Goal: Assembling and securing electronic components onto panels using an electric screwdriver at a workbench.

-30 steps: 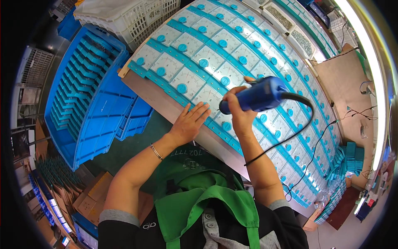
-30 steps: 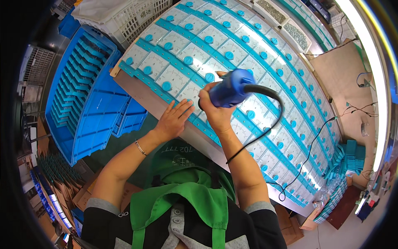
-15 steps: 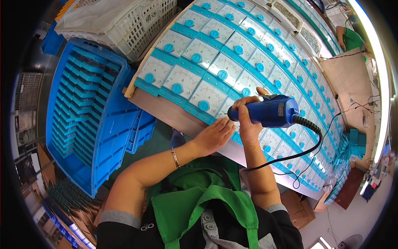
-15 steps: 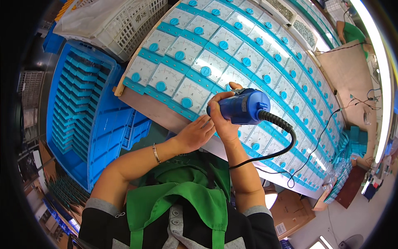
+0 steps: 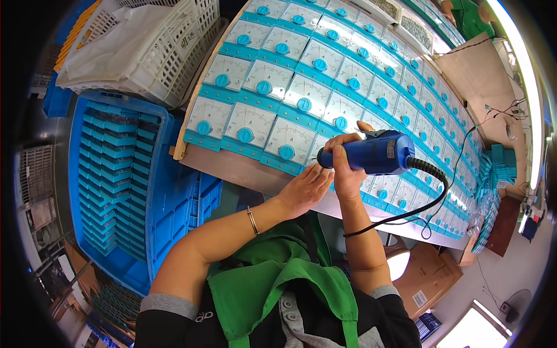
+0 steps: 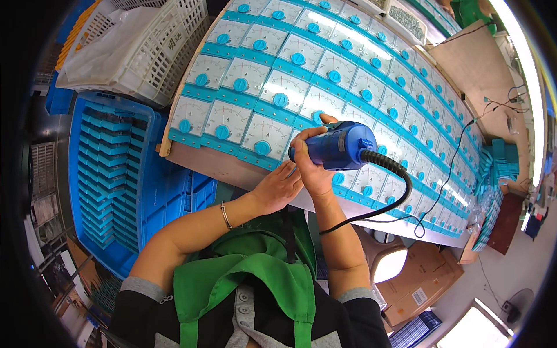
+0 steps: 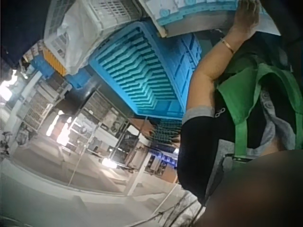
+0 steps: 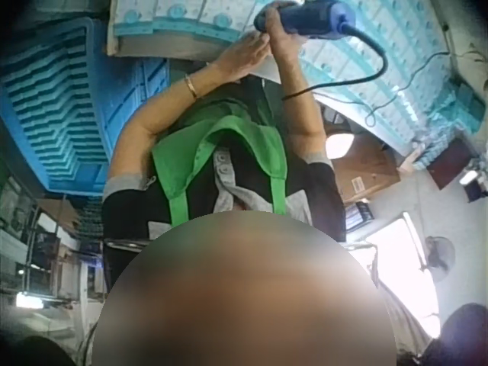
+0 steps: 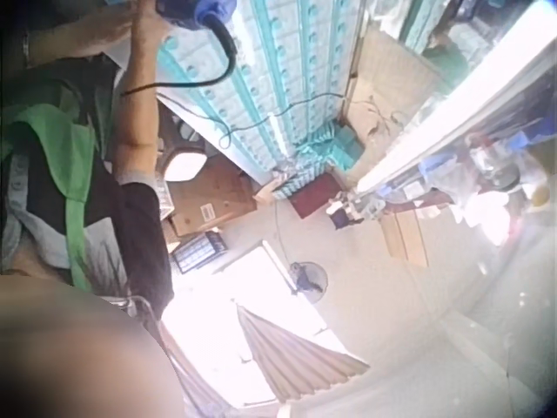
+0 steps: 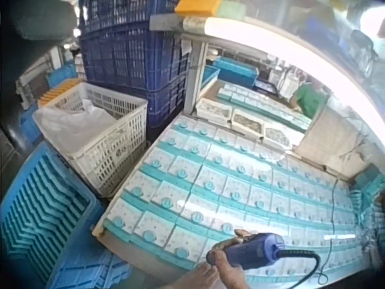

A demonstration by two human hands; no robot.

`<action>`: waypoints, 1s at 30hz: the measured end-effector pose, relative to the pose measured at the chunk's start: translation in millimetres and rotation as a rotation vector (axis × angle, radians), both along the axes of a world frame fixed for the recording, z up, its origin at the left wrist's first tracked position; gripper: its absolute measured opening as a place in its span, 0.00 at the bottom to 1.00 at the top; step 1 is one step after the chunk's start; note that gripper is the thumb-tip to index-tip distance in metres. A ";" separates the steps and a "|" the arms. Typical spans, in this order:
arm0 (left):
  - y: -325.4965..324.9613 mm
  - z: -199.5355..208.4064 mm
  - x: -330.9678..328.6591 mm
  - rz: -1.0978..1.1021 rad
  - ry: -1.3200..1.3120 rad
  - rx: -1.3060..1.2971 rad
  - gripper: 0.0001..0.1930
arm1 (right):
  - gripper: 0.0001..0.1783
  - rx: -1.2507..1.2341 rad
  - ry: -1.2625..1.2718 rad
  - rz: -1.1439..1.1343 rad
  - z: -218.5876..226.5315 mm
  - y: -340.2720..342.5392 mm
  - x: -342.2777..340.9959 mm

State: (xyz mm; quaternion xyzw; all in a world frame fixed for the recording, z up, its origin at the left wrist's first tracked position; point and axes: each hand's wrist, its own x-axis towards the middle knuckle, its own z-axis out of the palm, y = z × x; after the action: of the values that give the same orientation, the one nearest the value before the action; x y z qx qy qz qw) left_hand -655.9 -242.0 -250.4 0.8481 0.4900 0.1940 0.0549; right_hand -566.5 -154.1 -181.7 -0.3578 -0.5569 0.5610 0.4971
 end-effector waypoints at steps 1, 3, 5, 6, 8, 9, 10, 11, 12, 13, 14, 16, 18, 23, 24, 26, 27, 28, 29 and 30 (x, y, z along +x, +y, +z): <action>0.2 0.6 0.1 -0.005 0.000 -0.001 0.25 | 0.35 -0.001 0.000 -0.005 -0.2 -0.2 -0.3; 0.6 1.6 1.7 0.008 -0.036 -0.027 0.25 | 0.36 -0.026 0.089 -0.078 -0.8 -0.5 -0.6; 1.4 2.8 0.4 0.004 -0.043 -0.017 0.25 | 0.36 -0.020 0.102 -0.090 2.5 0.2 -0.3; 2.0 3.2 -0.2 0.004 -0.049 -0.005 0.25 | 0.36 -0.010 0.117 -0.099 3.6 0.7 -0.4; 1.4 3.1 -1.5 0.000 -0.035 -0.016 0.25 | 0.36 -0.019 0.109 -0.092 3.1 1.4 -1.4; 0.9 3.3 -1.8 -0.003 -0.017 -0.025 0.25 | 0.36 -0.025 0.104 -0.084 2.9 1.4 -1.5; 1.0 2.3 -1.8 -0.002 -0.017 -0.025 0.25 | 0.36 -0.025 0.104 -0.082 1.7 1.5 -2.4; 1.2 1.5 -1.0 -0.002 -0.026 -0.032 0.25 | 0.36 -0.039 0.089 -0.084 -0.4 1.5 -3.0; 0.9 0.7 -1.0 -0.002 -0.034 -0.038 0.25 | 0.36 -0.052 0.073 -0.085 -1.5 1.5 -3.8; 1.1 1.4 -1.3 -0.003 -0.035 -0.038 0.25 | 0.36 -0.051 0.072 -0.086 -0.5 1.0 -3.5; 1.2 2.1 -1.7 -0.003 -0.040 -0.035 0.25 | 0.36 -0.039 0.079 -0.080 1.2 -0.3 -3.1; 1.4 2.8 -2.2 -0.003 -0.045 -0.033 0.25 | 0.36 -0.029 0.086 -0.075 2.8 -1.7 -3.0; 1.2 2.8 -2.5 -0.003 -0.035 -0.027 0.25 | 0.35 -0.024 0.156 -0.084 2.7 -3.0 -3.0; 0.5 2.9 -2.5 -0.005 -0.023 -0.051 0.26 | 0.35 0.001 0.049 -0.062 -4.2 1.1 -0.8; 0.4 2.3 -2.9 -0.009 -0.031 -0.046 0.26 | 0.35 -0.020 0.061 -0.060 -3.3 0.7 -1.6; 0.7 -0.1 -2.0 -0.010 -0.046 -0.040 0.26 | 0.35 -0.013 0.078 -0.070 -4.1 -1.3 -0.7; 0.9 -1.5 -1.7 -0.011 -0.063 -0.034 0.26 | 0.35 -0.005 0.095 -0.080 -4.6 -1.9 -0.4; 1.1 -0.1 -1.9 -0.011 -0.064 -0.037 0.26 | 0.35 -0.008 0.094 -0.081 -3.9 -2.7 -0.5; 1.6 1.2 -2.4 -0.011 -0.057 -0.035 0.26 | 0.35 -0.016 0.113 -0.089 -2.0 -3.3 -0.9; 1.8 2.3 -2.7 -0.011 -0.051 -0.034 0.27 | 0.35 -0.025 0.131 -0.097 -1.3 -4.0 -1.2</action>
State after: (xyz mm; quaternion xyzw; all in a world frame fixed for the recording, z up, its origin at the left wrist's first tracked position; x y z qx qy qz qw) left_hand -658.6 -240.2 -248.1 0.8445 0.4870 0.2070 0.0827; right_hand -567.7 -158.1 -183.1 -0.3531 -0.4984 0.5653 0.5544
